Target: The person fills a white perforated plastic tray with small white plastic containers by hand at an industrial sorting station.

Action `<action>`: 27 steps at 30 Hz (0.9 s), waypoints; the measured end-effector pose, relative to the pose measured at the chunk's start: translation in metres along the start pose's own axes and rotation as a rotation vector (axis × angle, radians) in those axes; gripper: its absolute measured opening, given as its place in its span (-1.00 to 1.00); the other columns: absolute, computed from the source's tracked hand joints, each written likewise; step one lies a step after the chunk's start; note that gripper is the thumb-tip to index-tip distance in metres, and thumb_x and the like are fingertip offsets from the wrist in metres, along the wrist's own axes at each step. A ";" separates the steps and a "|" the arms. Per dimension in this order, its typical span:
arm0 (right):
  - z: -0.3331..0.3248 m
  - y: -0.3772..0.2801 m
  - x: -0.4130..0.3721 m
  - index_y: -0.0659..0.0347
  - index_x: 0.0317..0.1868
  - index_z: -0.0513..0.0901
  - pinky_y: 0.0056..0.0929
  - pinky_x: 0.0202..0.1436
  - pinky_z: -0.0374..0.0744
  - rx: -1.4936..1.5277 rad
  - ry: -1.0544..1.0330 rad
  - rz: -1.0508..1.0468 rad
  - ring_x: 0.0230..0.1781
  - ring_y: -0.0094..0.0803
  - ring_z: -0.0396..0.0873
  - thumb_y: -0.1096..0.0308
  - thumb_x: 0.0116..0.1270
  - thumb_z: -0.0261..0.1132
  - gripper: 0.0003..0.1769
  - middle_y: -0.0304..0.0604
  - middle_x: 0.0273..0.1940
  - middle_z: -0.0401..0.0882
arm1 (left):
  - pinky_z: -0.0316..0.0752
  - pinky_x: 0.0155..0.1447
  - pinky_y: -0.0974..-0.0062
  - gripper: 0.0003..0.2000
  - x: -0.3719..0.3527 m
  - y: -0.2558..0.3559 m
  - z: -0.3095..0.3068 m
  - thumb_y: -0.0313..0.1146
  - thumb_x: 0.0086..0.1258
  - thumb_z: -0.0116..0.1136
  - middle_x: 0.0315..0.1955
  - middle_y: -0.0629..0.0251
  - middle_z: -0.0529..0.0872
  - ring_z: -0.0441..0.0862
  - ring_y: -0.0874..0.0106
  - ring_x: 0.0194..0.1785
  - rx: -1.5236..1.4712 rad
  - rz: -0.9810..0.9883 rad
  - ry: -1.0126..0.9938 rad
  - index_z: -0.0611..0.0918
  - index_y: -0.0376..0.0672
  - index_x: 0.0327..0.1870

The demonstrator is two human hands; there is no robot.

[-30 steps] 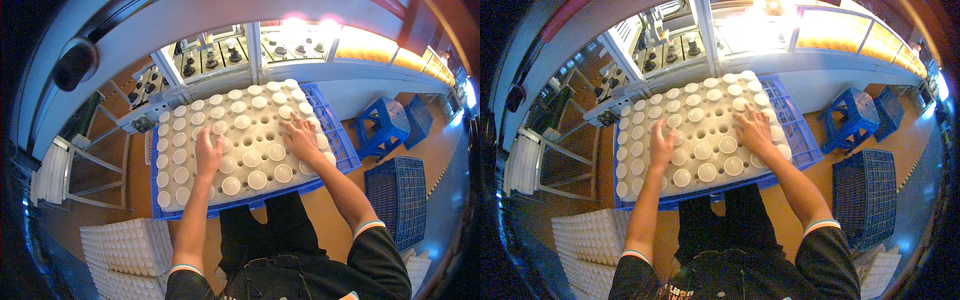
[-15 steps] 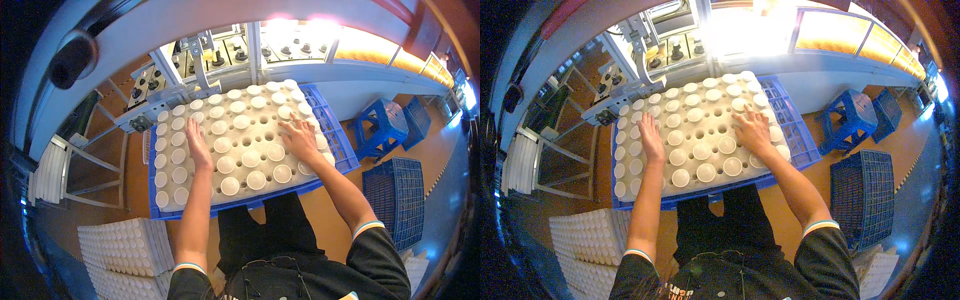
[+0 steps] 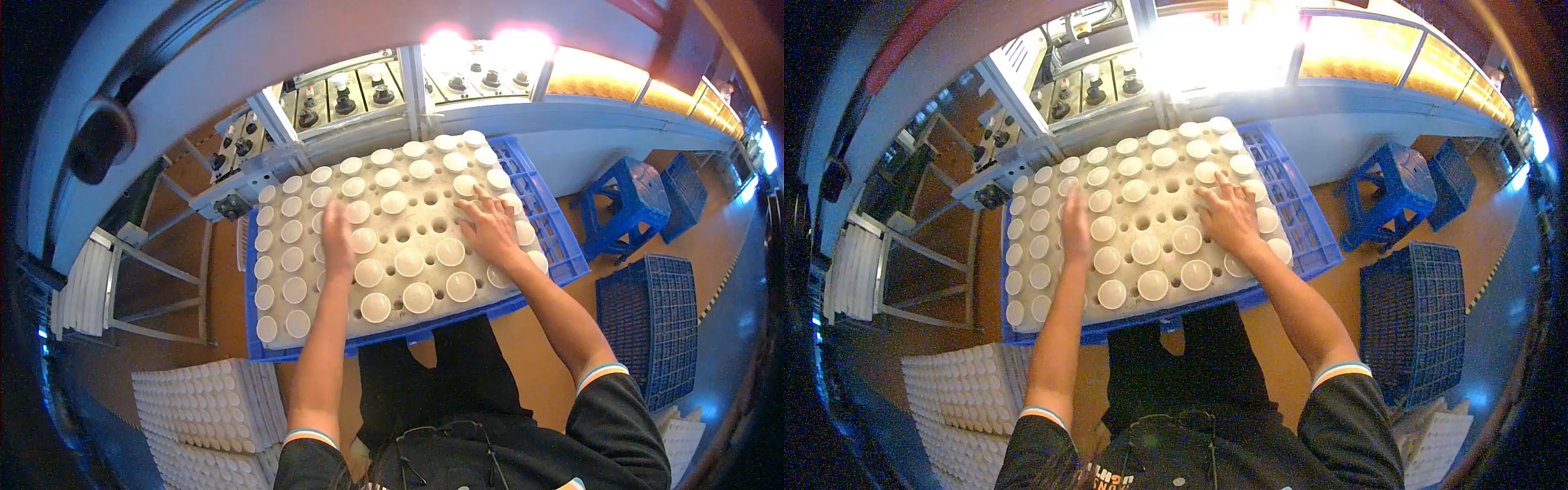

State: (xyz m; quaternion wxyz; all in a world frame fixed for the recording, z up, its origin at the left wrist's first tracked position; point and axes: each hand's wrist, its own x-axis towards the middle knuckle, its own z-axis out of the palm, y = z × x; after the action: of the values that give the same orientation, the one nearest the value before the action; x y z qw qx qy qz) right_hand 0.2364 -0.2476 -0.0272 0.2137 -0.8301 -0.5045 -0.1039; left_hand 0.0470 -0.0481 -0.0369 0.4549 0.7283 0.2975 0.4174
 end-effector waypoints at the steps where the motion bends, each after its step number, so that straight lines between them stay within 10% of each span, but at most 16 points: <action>1: 0.000 0.000 0.000 -0.10 0.13 0.57 -0.08 0.35 0.14 -0.003 0.003 -0.003 0.20 -0.06 0.38 0.20 0.17 0.25 -0.54 0.11 0.32 0.29 | -0.01 0.48 0.19 -0.37 -0.003 -0.003 0.005 0.01 0.42 -0.08 0.40 0.03 0.21 0.08 0.20 0.48 0.261 0.071 -0.071 0.27 -0.29 0.36; 3: 0.002 0.000 -0.001 -0.09 0.13 0.57 -0.08 0.34 0.14 -0.010 0.006 -0.005 0.20 -0.05 0.39 0.20 0.17 0.25 -0.55 0.11 0.32 0.29 | 0.09 0.44 0.15 -0.43 -0.008 -0.004 0.011 -0.11 0.38 0.07 0.36 0.01 0.29 0.15 0.14 0.45 0.784 0.207 -0.210 0.37 -0.29 0.30; 13: -0.001 0.000 0.000 -0.06 0.13 0.57 -0.06 0.35 0.14 -0.006 -0.008 -0.008 0.22 -0.06 0.38 0.19 0.19 0.24 -0.55 0.12 0.32 0.28 | 0.07 0.46 0.15 -0.45 -0.011 0.001 0.010 -0.13 0.40 0.03 0.35 0.00 0.30 0.13 0.11 0.45 0.736 0.195 -0.223 0.35 -0.28 0.32; 19: 0.002 0.002 0.001 -0.07 0.13 0.56 -0.08 0.35 0.13 -0.016 -0.010 -0.009 0.22 -0.07 0.38 0.18 0.19 0.24 -0.55 0.12 0.32 0.28 | 0.04 0.47 0.19 -0.43 -0.002 0.003 0.007 -0.12 0.48 -0.08 0.35 -0.02 0.29 0.11 0.11 0.46 0.328 0.217 -0.051 0.23 -0.27 0.40; 25: 0.001 0.001 -0.001 -0.10 0.13 0.56 -0.08 0.34 0.15 -0.021 -0.002 -0.015 0.22 -0.07 0.37 0.16 0.19 0.26 -0.55 0.09 0.32 0.28 | -0.01 0.52 0.25 -0.34 0.008 0.029 -0.007 0.08 0.50 -0.26 0.44 0.11 0.13 0.08 0.28 0.49 -1.140 -0.314 0.132 0.07 -0.17 0.47; 27: 0.002 0.001 -0.001 -0.10 0.13 0.56 -0.08 0.34 0.15 -0.026 0.009 -0.022 0.22 -0.08 0.37 0.16 0.18 0.26 -0.55 0.09 0.32 0.28 | 0.08 0.49 0.20 -0.32 0.010 0.025 -0.003 0.11 0.49 -0.26 0.43 0.11 0.13 0.11 0.25 0.47 -1.230 -0.349 0.105 0.04 -0.15 0.48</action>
State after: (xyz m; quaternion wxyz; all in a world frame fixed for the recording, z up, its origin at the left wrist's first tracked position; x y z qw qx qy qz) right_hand 0.2370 -0.2477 -0.0295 0.2039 -0.8269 -0.5110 -0.1166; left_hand 0.0502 -0.0487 -0.0101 0.8357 0.2537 0.1398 0.4666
